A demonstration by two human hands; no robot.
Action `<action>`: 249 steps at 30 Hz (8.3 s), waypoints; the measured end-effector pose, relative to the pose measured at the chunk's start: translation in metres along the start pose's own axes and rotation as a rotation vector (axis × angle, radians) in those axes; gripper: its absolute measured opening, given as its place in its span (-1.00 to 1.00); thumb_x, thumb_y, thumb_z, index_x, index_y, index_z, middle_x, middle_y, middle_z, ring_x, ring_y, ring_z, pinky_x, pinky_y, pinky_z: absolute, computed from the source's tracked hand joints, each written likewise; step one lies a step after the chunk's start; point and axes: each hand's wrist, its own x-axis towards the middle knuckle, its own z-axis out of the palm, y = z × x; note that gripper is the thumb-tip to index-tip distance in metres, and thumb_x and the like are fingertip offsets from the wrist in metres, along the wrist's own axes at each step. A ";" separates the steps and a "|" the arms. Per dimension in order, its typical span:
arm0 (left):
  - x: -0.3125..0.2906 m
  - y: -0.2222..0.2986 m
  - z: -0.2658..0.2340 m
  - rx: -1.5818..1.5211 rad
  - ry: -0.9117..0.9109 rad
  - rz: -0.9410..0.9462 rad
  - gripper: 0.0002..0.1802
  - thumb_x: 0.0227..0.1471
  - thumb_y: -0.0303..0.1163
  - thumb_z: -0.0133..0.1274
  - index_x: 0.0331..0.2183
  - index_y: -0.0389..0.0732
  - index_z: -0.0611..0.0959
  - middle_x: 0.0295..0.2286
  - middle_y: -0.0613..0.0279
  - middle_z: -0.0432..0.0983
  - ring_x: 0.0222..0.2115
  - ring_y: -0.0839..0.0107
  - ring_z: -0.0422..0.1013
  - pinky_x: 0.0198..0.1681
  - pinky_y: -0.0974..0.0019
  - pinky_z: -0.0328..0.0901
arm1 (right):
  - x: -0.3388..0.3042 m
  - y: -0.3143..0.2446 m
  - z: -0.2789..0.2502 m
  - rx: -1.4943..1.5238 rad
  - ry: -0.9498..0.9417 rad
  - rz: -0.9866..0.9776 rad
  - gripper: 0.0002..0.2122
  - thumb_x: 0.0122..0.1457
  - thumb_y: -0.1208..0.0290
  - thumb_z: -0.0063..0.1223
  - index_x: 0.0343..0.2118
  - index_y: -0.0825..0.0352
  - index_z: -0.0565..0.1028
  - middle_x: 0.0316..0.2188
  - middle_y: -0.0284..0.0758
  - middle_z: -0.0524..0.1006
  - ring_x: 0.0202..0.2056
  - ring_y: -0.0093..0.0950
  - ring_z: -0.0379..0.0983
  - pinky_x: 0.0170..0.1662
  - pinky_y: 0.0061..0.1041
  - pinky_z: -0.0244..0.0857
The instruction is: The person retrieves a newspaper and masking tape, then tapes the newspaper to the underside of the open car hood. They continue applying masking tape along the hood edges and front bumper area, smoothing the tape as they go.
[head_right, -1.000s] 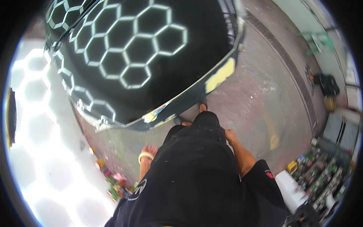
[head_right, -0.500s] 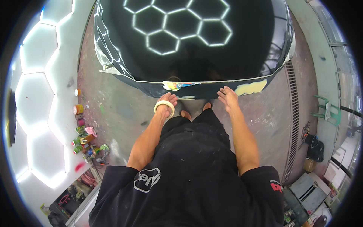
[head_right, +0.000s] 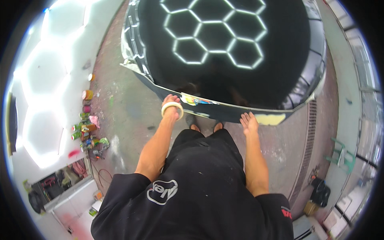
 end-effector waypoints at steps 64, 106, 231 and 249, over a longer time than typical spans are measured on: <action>-0.389 -0.708 1.249 1.625 -1.529 -0.086 0.25 0.06 0.38 0.32 0.49 -0.15 0.22 0.38 -0.24 0.25 0.40 -0.05 0.23 0.42 0.00 0.17 | 0.556 -0.767 -0.905 -0.115 0.513 0.163 -0.68 0.33 0.17 0.09 -0.10 0.37 0.45 -0.28 -0.19 0.52 -0.28 -0.25 0.54 -0.35 -0.15 0.37; 0.344 -0.249 2.513 1.080 0.166 0.589 -0.02 0.23 0.11 0.23 0.38 -0.39 0.35 0.37 -0.25 0.28 0.41 -0.09 0.20 0.49 0.05 0.11 | 1.737 -2.212 -0.085 -1.048 0.077 -0.439 -0.78 0.43 0.24 0.03 -0.23 0.29 0.57 -0.55 -0.41 0.47 -0.56 -0.56 0.34 -0.52 -0.41 0.24; 0.375 -0.204 2.988 0.349 1.606 0.741 -0.66 0.37 -0.15 0.14 -0.20 -0.22 0.80 -0.41 -0.02 0.70 -0.31 -0.03 0.64 -0.13 0.00 0.48 | 1.784 -1.916 0.955 -3.257 -2.828 -0.241 -0.49 0.36 0.04 0.23 0.16 0.38 0.60 -0.13 -0.32 0.69 -0.18 -0.46 0.59 -0.15 -0.40 0.48; 0.187 -0.640 2.695 -0.728 1.781 -0.100 -0.48 0.38 -0.08 0.12 0.02 -0.40 0.71 -0.13 -0.13 0.73 -0.06 0.11 0.64 0.06 0.13 0.46 | 1.690 -1.674 0.620 -3.292 -2.435 -0.533 -0.53 0.39 0.05 0.13 0.12 0.37 0.60 -0.19 -0.22 0.67 -0.21 -0.38 0.61 -0.23 -0.30 0.43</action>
